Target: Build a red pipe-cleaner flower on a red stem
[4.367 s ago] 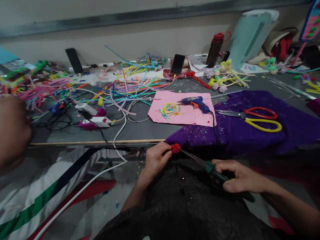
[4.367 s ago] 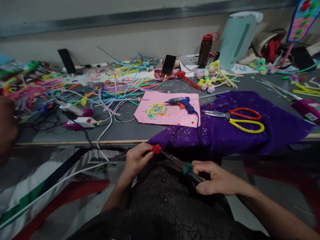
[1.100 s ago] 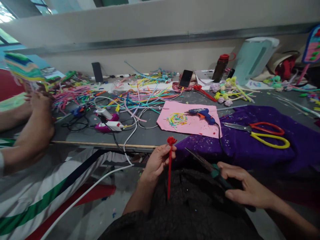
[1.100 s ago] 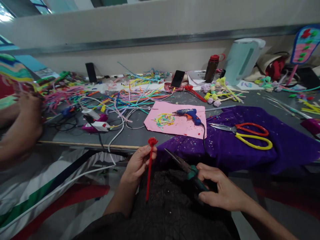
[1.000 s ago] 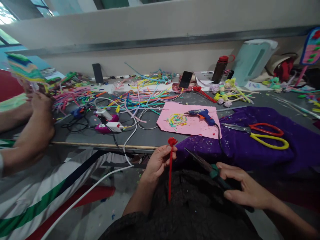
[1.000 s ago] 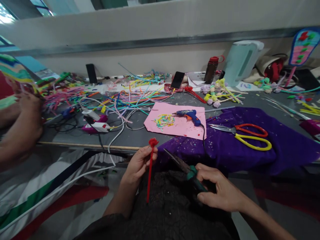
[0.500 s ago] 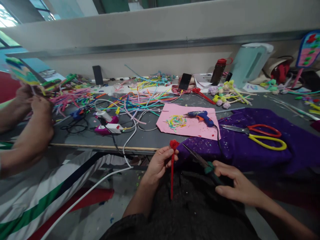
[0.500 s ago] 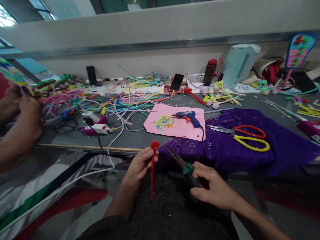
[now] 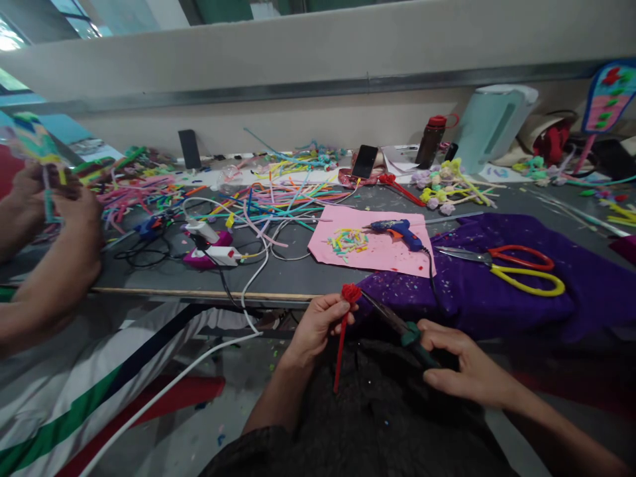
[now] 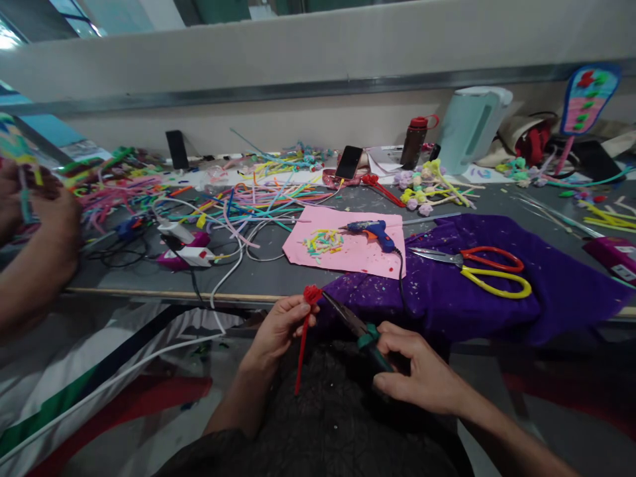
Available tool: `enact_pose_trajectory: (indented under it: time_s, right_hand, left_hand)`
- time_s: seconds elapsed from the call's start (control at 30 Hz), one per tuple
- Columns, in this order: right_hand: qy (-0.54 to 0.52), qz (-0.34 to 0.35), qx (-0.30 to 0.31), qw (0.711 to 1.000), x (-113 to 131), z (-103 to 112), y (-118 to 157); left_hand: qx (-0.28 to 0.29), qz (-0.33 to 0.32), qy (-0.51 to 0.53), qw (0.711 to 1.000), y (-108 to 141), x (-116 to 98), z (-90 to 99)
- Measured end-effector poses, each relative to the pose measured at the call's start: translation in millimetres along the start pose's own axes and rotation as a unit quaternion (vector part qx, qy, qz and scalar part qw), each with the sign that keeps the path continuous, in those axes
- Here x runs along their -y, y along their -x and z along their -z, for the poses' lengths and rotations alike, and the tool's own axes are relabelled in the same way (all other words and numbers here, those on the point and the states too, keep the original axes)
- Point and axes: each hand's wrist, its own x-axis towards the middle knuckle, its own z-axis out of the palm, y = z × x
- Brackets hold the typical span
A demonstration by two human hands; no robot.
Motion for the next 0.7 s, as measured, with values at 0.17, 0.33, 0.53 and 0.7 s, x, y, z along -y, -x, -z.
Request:
enact_pose_trajectory:
  time_s: [0.17, 0.33, 0.53, 0.7]
  right_hand:
    - [0.012, -0.010, -0.011, 1.000, -2, -1, -1]
    - [0.013, -0.001, -0.014, 1.000, -4, -3, 0]
    - [0.035, -0.007, -0.019, 0.999, -1, -1, 4]
    - [0.041, -0.001, -0.026, 0.999, 0, -1, 7]
  left_hand:
    - [-0.028, -0.009, -0.002, 1.000, -2, -1, 1.8]
    - [-0.053, -0.028, 0.004, 0.998, -4, -8, 1.7]
    - [-0.057, -0.036, -0.005, 0.998, -4, -13, -2.2]
    - [-0.056, -0.047, -0.033, 0.997, -2, -9, 0.4]
